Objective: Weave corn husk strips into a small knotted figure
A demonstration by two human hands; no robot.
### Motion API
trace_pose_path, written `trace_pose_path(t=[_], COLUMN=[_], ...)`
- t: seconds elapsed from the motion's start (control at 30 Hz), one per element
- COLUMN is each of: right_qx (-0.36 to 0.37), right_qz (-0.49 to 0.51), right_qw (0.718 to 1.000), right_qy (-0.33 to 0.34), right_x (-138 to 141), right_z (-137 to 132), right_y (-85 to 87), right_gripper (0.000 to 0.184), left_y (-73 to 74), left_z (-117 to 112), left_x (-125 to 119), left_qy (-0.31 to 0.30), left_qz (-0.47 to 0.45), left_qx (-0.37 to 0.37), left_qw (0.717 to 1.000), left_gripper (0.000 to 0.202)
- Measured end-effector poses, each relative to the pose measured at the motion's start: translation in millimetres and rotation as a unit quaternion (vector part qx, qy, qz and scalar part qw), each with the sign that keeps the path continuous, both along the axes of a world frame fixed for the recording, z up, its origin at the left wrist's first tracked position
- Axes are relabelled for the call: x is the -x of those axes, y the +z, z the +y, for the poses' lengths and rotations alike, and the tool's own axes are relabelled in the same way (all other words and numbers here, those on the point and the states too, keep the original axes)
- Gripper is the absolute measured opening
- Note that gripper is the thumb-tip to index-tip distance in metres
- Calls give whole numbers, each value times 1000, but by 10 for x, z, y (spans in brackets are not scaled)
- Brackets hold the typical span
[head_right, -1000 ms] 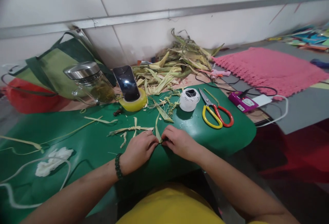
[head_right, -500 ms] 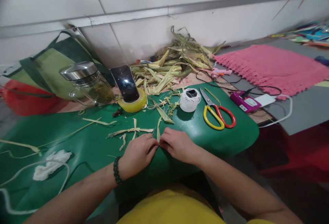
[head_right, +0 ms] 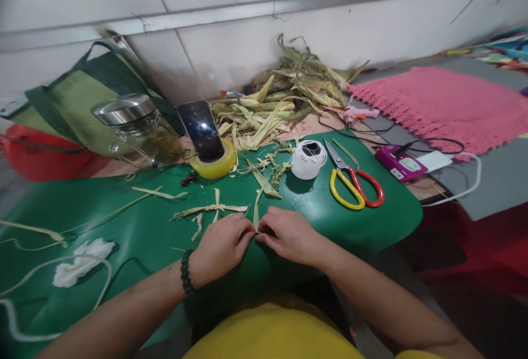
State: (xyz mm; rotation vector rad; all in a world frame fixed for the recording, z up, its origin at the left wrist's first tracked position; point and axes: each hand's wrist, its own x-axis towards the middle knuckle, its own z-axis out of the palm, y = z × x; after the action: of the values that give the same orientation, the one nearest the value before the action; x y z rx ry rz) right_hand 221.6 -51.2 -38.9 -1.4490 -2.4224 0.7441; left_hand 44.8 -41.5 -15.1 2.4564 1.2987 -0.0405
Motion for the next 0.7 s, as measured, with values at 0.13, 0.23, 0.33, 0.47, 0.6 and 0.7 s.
trace_pose_path(t=[0.13, 0.23, 0.33, 0.47, 0.6, 0.7], right_qx=[-11, -4, 8, 1, 7, 27], right_qz=[-10, -15, -2, -7, -18, -38], right_qw=[1000, 1000, 1000, 1000, 999, 998], right_qy=[-8, -18, -22, -30, -32, -47], right_x=[18, 40, 41, 43, 73, 99], right_z=[-2, 12, 19, 9, 10, 19], right_y=[1, 16, 17, 2, 27, 60], right_gripper=[18, 18, 13, 13, 17, 14], left_y=[-20, -17, -4, 1, -3, 2], left_z=[11, 9, 7, 10, 9, 12], left_x=[9, 18, 18, 16, 21, 21], left_qy=[6, 8, 9, 8, 9, 9], left_qz=[-14, -21, -22, -21, -22, -15], left_qx=[1, 5, 7, 8, 7, 6], left_qw=[1000, 1000, 1000, 1000, 1000, 1000], left_gripper=[19, 20, 19, 20, 21, 22])
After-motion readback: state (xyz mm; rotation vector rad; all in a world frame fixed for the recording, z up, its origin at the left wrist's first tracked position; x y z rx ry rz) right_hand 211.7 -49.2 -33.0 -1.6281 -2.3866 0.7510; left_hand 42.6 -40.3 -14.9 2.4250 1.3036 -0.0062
